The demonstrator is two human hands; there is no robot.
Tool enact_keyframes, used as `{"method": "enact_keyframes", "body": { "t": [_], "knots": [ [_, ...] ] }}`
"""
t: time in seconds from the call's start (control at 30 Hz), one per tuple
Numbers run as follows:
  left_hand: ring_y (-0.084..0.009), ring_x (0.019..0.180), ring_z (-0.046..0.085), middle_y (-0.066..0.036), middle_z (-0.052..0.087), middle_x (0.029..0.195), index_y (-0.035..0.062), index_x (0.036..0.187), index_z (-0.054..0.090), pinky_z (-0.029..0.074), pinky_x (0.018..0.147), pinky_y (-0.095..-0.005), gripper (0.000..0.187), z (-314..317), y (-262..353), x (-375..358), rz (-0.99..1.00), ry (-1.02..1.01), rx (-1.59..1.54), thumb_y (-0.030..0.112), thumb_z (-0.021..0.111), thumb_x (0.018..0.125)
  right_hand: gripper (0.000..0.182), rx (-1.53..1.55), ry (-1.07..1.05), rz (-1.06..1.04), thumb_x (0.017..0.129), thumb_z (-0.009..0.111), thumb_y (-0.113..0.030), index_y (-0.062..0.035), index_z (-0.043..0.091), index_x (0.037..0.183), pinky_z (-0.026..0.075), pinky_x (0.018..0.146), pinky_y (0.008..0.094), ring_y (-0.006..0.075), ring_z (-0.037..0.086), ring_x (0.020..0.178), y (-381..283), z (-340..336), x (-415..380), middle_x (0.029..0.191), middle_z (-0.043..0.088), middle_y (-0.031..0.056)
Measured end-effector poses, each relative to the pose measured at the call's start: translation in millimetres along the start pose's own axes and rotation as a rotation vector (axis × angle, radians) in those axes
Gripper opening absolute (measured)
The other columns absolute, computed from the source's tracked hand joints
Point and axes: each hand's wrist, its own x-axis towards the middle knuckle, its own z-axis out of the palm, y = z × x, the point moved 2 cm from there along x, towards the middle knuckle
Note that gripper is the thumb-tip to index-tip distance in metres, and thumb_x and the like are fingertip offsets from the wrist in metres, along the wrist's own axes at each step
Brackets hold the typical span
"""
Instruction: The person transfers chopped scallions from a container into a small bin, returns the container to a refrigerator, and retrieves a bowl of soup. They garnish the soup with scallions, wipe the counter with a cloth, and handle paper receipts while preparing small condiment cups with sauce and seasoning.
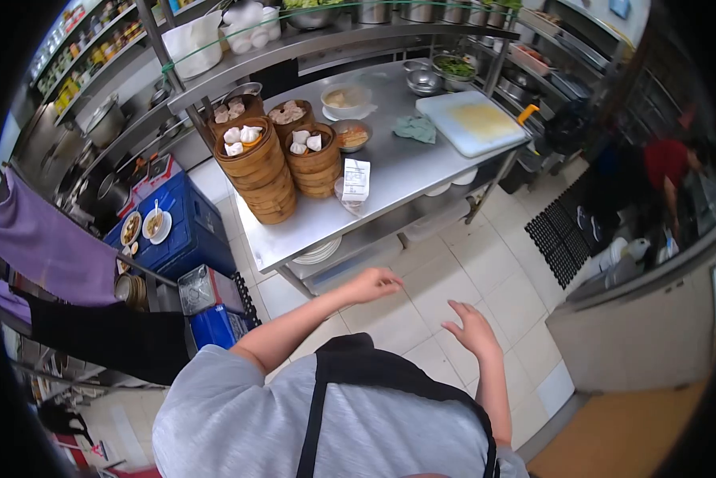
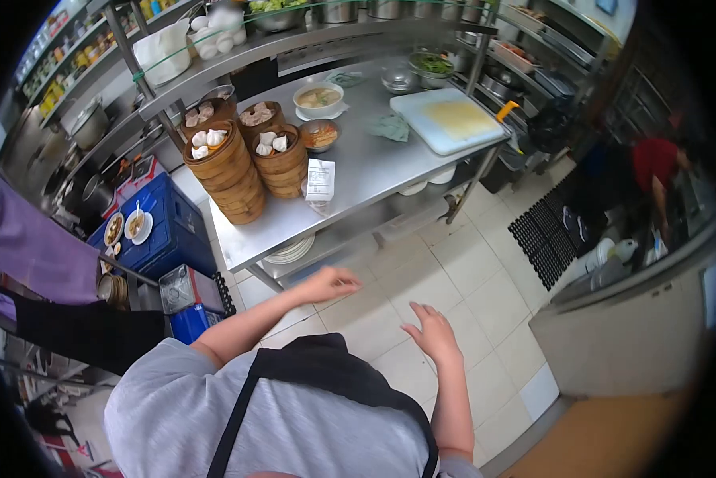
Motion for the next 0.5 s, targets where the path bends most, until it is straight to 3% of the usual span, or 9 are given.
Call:
{"method": "enact_keyframes", "body": {
  "t": [0.07, 0.17, 0.23, 0.37, 0.5],
  "knots": [
    [-0.0169, 0.090, 0.058, -0.010, 0.061, 0.098, 0.0024, 0.104, 0.059, 0.047, 0.078, -0.0291, 0.024, -43, 9, 15, 0.030, 0.156, -0.024, 0.018, 0.055, 0.086, 0.050, 0.028, -0.008, -0.138, 0.078, 0.061, -0.032, -0.0060, 0.049, 0.119, 0.040, 0.090, 0.0384, 0.0338, 0.050, 0.106, -12, -19, 56, 0.113, 0.053, 0.0200],
    [-0.0138, 0.093, 0.056, -0.007, 0.061, 0.097, 0.0020, 0.105, 0.059, 0.045, 0.080, -0.0274, 0.024, -102, 27, 39, -0.092, 0.280, -0.166, 0.017, 0.055, 0.087, 0.044, -0.031, 0.037, -0.339, 0.078, 0.062, -0.028, -0.0063, 0.052, 0.116, 0.042, 0.087, 0.0374, 0.0324, 0.052, 0.103, -36, -40, 130, 0.111, 0.055, 0.0170],
    [-0.0123, 0.089, 0.058, -0.006, 0.062, 0.096, 0.0006, 0.104, 0.059, 0.045, 0.079, -0.0274, 0.026, -136, 38, 58, -0.003, 0.407, -0.254, 0.019, 0.056, 0.086, 0.040, 0.044, 0.071, -0.502, 0.079, 0.062, -0.025, -0.0069, 0.053, 0.114, 0.043, 0.085, 0.0366, 0.0307, 0.053, 0.100, -50, -57, 171, 0.109, 0.057, 0.0149],
    [-0.0118, 0.095, 0.055, -0.006, 0.060, 0.102, 0.0003, 0.109, 0.057, 0.042, 0.085, -0.0264, 0.029, -198, 39, 113, 0.058, 0.563, -0.340, 0.021, 0.050, 0.089, 0.037, 0.021, 0.115, -0.604, 0.079, 0.062, -0.022, -0.0073, 0.055, 0.111, 0.044, 0.083, 0.0360, 0.0292, 0.055, 0.096, -46, -81, 242, 0.105, 0.059, 0.0130],
    [-0.0111, 0.092, 0.055, -0.005, 0.061, 0.098, -0.0025, 0.110, 0.056, 0.042, 0.082, -0.0240, 0.032, -246, 20, 193, 0.037, 0.780, -0.372, 0.020, 0.050, 0.089, 0.033, 0.161, 0.051, -0.509, 0.079, 0.062, -0.020, -0.0060, 0.058, 0.108, 0.045, 0.080, 0.0349, 0.0287, 0.056, 0.093, -17, -108, 305, 0.100, 0.060, 0.0131]
  ]
}}
